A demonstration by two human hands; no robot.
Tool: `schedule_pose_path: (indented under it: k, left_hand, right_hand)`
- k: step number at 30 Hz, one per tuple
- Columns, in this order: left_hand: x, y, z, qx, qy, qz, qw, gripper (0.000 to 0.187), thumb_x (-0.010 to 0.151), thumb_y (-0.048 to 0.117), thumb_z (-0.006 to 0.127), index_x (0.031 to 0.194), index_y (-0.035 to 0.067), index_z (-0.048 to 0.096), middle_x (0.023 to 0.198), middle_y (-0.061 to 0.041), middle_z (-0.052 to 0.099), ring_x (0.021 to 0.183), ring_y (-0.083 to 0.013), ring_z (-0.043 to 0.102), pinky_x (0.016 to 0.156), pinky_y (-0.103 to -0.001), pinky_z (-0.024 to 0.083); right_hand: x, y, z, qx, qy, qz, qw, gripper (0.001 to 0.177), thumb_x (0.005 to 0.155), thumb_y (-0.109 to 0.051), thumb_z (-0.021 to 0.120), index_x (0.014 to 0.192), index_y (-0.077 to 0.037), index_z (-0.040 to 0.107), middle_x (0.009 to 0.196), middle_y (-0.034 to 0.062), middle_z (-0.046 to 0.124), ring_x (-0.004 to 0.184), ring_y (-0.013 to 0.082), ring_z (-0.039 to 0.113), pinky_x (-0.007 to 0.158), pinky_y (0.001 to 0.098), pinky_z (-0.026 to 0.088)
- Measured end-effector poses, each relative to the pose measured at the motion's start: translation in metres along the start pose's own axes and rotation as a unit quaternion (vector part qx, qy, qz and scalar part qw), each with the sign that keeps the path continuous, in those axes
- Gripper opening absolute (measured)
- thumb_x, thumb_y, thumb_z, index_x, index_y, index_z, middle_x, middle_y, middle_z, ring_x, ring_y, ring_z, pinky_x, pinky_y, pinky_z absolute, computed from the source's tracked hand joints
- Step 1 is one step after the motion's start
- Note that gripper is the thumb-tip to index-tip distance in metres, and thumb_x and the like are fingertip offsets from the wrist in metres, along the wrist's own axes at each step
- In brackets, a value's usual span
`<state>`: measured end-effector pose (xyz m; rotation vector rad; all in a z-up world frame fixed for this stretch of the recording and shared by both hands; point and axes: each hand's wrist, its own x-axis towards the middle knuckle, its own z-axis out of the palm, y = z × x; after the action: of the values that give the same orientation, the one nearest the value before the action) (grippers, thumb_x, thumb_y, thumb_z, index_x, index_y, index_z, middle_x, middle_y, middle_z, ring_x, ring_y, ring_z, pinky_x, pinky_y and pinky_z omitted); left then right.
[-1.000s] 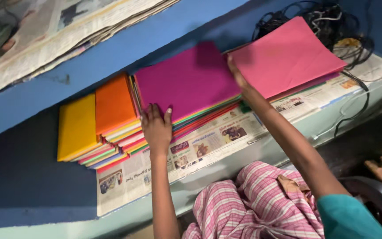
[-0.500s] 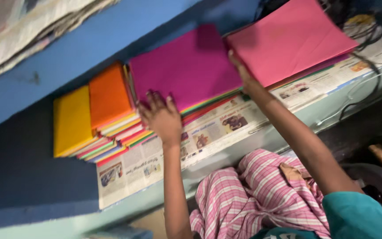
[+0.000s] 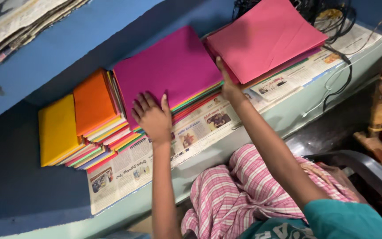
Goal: The person organizes colored folders on a shelf, picking up and stacking different colored folders including green, orange, pink, and purple, and rearranging their order.
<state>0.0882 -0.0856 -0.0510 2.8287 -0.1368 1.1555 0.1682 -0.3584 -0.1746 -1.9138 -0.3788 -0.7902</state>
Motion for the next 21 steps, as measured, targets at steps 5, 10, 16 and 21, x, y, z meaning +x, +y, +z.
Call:
schedule_pose_path:
  k: [5,10,16,21]
  left_hand:
    - [0.000,0.003,0.016,0.041,0.005,-0.039,0.998,0.061,0.108,0.049,0.043,0.132,-0.003,0.065,0.139,-0.023,0.064,0.131,-0.0439,0.057,0.114,-0.060,0.037]
    - [-0.002,0.003,0.023,0.049,0.010,-0.039,0.998,0.060,0.107,0.047,0.042,0.132,-0.002,0.065,0.138,-0.023,0.064,0.131,-0.0441,0.058,0.114,-0.061,0.036]
    - [-0.003,0.004,0.029,0.042,0.018,-0.048,0.998,0.058,0.107,0.044,0.041,0.135,-0.003,0.064,0.140,-0.024,0.063,0.132,-0.0452,0.057,0.115,-0.062,0.035]
    - [0.001,0.000,0.021,0.040,0.018,-0.034,0.998,0.059,0.106,0.043,0.042,0.137,-0.004,0.062,0.141,-0.024,0.062,0.132,-0.0456,0.057,0.114,-0.062,0.037]
  right_hand:
    - [-0.024,-0.010,0.016,0.376,-0.016,0.384,0.843,0.100,0.089,-0.082,0.036,0.161,-0.013,0.034,0.167,0.0032,0.035,0.152,0.0232,0.031,0.120,0.0426,0.027]
    - [-0.046,0.016,0.023,0.426,-0.040,0.352,0.832,0.109,0.087,-0.084,0.040,0.163,-0.007,0.027,0.168,0.0099,0.031,0.152,0.0297,0.032,0.120,0.0489,0.033]
    - [-0.053,0.015,-0.004,0.384,-0.082,0.286,0.874,0.101,0.100,-0.074,0.037,0.166,-0.005,0.005,0.174,0.0215,0.012,0.158,0.0314,0.018,0.127,0.0483,0.017]
    - [-0.062,-0.069,-0.049,0.351,-0.016,0.291,0.890,0.075,0.101,-0.043,0.049,0.158,-0.003,0.024,0.140,0.0264,0.052,0.114,0.0312,0.065,0.101,0.0448,0.051]
